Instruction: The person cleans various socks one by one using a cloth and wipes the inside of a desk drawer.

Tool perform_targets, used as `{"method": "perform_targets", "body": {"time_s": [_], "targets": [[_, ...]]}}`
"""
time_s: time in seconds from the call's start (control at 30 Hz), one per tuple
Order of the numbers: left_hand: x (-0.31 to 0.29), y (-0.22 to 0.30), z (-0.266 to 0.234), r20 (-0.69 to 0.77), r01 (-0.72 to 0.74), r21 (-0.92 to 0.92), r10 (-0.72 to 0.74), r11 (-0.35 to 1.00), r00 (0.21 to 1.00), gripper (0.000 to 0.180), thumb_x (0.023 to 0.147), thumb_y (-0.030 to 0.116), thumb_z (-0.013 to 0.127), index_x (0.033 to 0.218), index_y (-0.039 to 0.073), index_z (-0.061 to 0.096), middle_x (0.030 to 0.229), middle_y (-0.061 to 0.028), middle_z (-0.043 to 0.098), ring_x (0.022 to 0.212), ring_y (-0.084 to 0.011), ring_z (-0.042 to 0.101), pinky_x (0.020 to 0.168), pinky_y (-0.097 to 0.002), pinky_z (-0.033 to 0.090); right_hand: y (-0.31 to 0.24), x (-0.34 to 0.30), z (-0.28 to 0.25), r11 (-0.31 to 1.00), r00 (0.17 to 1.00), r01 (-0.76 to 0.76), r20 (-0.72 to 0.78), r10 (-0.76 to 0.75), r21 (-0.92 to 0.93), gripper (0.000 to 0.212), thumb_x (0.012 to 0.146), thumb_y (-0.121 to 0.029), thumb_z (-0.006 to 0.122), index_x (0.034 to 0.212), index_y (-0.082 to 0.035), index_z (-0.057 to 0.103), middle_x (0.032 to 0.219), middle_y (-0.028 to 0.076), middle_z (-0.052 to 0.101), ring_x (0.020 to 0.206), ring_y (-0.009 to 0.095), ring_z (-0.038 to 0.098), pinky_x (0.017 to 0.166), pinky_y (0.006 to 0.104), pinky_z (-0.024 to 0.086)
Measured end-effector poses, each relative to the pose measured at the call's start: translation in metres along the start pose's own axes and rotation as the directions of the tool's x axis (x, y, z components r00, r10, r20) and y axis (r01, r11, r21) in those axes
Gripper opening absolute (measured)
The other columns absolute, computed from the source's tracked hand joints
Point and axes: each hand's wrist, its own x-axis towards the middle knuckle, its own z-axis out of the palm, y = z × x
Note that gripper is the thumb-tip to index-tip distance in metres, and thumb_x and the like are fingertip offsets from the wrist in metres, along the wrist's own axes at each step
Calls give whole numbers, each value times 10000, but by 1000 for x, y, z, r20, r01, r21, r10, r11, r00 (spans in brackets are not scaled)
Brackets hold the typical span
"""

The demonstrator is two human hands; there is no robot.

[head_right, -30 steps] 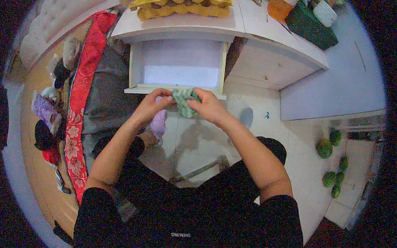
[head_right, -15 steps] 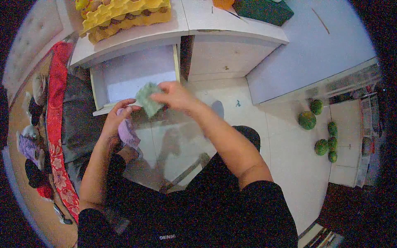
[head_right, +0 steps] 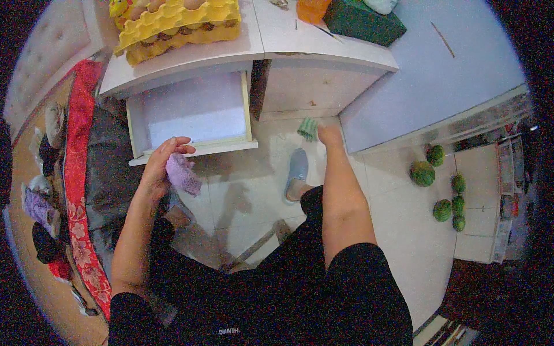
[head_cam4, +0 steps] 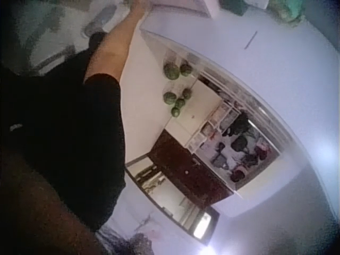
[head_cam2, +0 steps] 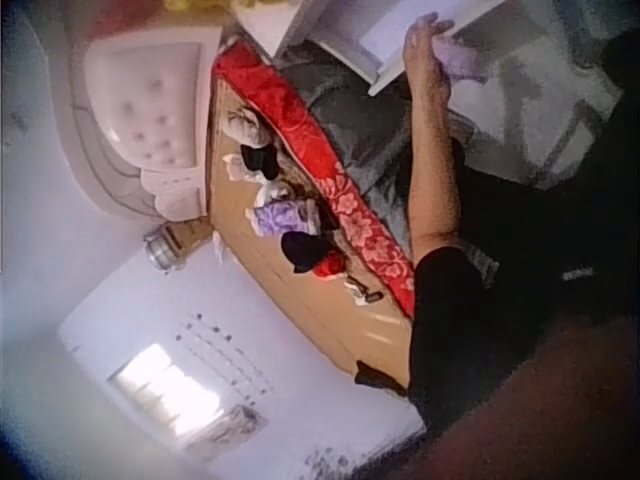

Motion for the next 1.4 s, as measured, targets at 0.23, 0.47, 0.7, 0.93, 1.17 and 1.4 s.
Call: {"method": "perform_targets", "body": {"time_s": [0.23, 0.47, 0.7, 0.93, 1.17, 1.4], "targets": [[-12, 16, -12, -65, -17, -225, 2, 974, 998, 492, 879, 427, 516, 1202, 57, 494, 1080, -118, 577, 943, -207, 546, 852, -383, 449, -198, -101, -91, 639, 814, 192, 243, -528, 745, 317, 892, -291, 498, 983, 0, 583, 882, 86, 636, 787, 155, 607, 701, 282, 492], [-21, 25, -13, -58, -180, -376, 170, 909, 984, 418, 804, 136, 646, 1187, 81, 488, 1064, -72, 543, 995, -191, 527, 866, -359, 438, -279, -201, -82, 209, 464, 307, 46, -885, 929, 562, 829, -242, 632, 1269, 0, 381, 1154, 120, 514, 957, 140, 548, 805, 289, 466], [-26, 29, -30, -338, -273, 8, 259, 962, 905, 291, 866, 173, 581, 1129, 62, 525, 893, -18, 579, 760, -90, 543, 635, -241, 457, -319, -195, -81, 291, 655, 156, 122, -746, 944, 212, 825, -121, 595, 971, 33, 582, 809, 34, 618, 706, 94, 551, 636, 252, 464], [-41, 38, -57, -450, -392, -151, 289, 908, 845, 230, 902, 255, 540, 955, 34, 579, 801, -7, 588, 693, -76, 544, 649, -229, 442, -355, -194, -81, 218, 631, -15, 178, -755, 976, 183, 843, -87, 538, 1010, -25, 578, 845, -4, 594, 749, 81, 539, 695, 232, 445], [-42, 28, -70, -360, -440, -87, 384, 894, 850, 264, 803, 204, 660, 1001, 63, 557, 837, -3, 586, 750, -78, 548, 675, -238, 449, -387, -205, -81, 192, 511, -199, 269, -816, 961, 279, 829, -91, 485, 1088, -3, 540, 964, 46, 602, 871, 137, 572, 802, 276, 453], [-57, 25, -90, -281, -312, 643, 594, 700, 754, 503, 724, 178, 705, 1152, 16, 497, 1193, -104, 484, 1095, -170, 471, 932, -311, 377, -386, -225, -81, 130, 512, -345, 303, -804, 929, 274, 868, -113, 462, 1110, 3, 518, 1023, 88, 590, 928, 179, 576, 833, 309, 461]]}}
